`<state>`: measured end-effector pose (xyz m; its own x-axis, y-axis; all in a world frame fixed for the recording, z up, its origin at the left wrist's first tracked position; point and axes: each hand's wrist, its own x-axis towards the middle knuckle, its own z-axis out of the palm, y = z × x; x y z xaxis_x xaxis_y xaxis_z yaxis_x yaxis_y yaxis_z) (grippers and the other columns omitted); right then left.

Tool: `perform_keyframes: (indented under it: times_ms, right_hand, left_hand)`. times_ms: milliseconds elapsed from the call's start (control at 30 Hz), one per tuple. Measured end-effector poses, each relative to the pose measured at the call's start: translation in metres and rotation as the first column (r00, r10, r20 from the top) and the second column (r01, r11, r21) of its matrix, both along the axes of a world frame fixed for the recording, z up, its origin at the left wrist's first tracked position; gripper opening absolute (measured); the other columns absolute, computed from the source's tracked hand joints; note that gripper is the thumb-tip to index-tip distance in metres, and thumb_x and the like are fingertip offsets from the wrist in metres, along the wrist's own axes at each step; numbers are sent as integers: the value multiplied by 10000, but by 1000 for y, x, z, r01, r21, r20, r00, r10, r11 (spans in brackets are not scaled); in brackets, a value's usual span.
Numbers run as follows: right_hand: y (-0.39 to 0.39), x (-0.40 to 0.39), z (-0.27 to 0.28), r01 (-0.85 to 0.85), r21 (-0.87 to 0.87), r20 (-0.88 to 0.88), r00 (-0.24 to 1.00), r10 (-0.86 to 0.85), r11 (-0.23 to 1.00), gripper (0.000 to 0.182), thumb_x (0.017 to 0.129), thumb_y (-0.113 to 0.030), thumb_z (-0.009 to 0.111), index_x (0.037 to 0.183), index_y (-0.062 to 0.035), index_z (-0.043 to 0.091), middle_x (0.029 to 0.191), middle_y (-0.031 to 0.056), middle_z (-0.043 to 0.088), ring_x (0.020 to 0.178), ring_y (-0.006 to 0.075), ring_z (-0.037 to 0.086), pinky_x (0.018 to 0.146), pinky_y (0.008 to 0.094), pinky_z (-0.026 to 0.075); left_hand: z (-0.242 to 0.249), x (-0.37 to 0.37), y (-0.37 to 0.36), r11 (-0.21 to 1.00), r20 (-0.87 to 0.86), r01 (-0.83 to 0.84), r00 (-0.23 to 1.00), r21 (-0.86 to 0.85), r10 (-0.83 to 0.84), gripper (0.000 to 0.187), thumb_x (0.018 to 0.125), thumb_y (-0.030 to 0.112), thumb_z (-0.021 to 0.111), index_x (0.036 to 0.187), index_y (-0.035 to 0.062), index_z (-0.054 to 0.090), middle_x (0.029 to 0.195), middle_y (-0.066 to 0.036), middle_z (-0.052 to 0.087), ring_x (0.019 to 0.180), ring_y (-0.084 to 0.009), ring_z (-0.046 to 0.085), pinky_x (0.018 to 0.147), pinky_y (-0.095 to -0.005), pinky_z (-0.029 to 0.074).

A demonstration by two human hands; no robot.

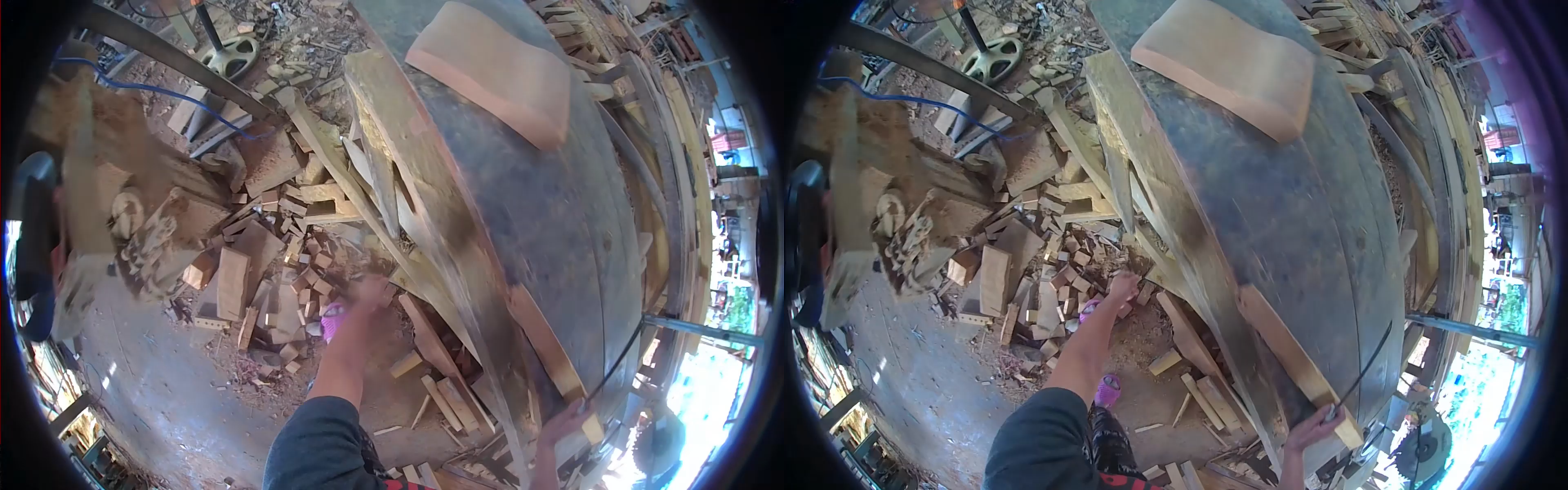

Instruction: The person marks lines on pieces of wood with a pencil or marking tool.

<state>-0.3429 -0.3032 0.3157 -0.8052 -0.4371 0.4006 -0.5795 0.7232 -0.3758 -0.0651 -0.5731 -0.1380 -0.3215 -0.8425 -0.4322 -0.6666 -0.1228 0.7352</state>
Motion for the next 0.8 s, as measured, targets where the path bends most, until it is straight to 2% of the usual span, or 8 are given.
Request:
perform_keyframes:
  times_ms: [33, 200, 267, 367, 433, 467, 500, 800]
  right_hand:
    - [-1, 0, 0, 47, 34, -11, 999, -46, 998, 366, 1015, -253, 468, 1197, 66, 462, 1095, 197, 519, 1006, 298, 506, 919, 385, 399]
    - [3, -4, -6, 97, 11, -62, 993, -96, 995, 425, 1020, -295, 462, 1240, 68, 442, 1124, 203, 525, 1037, 301, 506, 925, 396, 394]
    - [5, -5, -8, 127, 7, -95, 987, -126, 992, 455, 1023, -314, 455, 1260, 74, 442, 1128, 213, 544, 1040, 312, 521, 919, 396, 399]
    - [23, -7, -7, 288, 119, -33, 958, -286, 950, 907, 876, -640, 538, 1403, 60, 304, 1277, 340, 436, 1184, 434, 454, 988, 511, 372]
    - [61, -48, -17, 314, 168, -168, 943, -286, 935, 856, 889, -636, 518, 1311, 93, 365, 1209, 317, 461, 1108, 415, 478, 940, 499, 391]
    - [73, -80, -16, -187, 254, -427, 858, 284, 949, 847, 890, -631, 520, 1294, 99, 374, 1189, 314, 468, 1074, 416, 495, 898, 496, 416]
    - [80, -96, -12, -185, 268, -431, 855, 289, 946, 847, 890, -631, 520, 1294, 99, 374, 1189, 314, 468, 1074, 416, 495, 898, 496, 416]
    - [44, -62, -18, -12, 192, -308, 949, 72, 981, 856, 888, -623, 531, 1339, 84, 356, 1232, 317, 461, 1101, 410, 489, 923, 494, 404]
  left_hand:
    - [-17, -19, -16, 764, -99, -436, 836, 476, 539, 258, 754, 193, 642, 964, 42, 652, 917, -120, 680, 878, -340, 657, 725, -436, 521]
    - [15, -54, -100, 956, 161, -197, 959, -217, 235, 230, 869, 179, 558, 1063, 100, 652, 1026, -145, 633, 953, -314, 648, 798, -470, 516]
    - [-62, -75, -115, 899, 332, 46, 936, -435, 113, 227, 865, 193, 575, 1056, 109, 667, 1033, -117, 637, 955, -285, 652, 775, -397, 532]
    - [-70, -94, -161, 961, 535, 157, 845, -226, -12, 160, 873, 199, 583, 977, 144, 692, 1026, -97, 644, 952, -234, 654, 727, -331, 523]
    - [-102, -112, -189, 974, 610, 202, 786, -99, -102, 138, 877, 202, 587, 938, 161, 704, 1022, -86, 648, 951, -209, 654, 703, -298, 519]
    - [-143, -123, -199, 995, 577, 97, 813, -4, -77, 141, 873, 205, 597, 959, 151, 696, 1021, -78, 645, 946, -210, 653, 697, -293, 519]
    - [-169, -132, -202, 996, 549, -5, 835, 94, -48, 150, 870, 207, 607, 979, 142, 687, 1021, -70, 643, 942, -211, 651, 690, -288, 518]
    - [-103, -103, -203, 986, 512, -155, 843, -63, 165, 262, 841, 188, 579, 1079, 84, 615, 960, -126, 624, 914, -247, 653, 733, -342, 536]
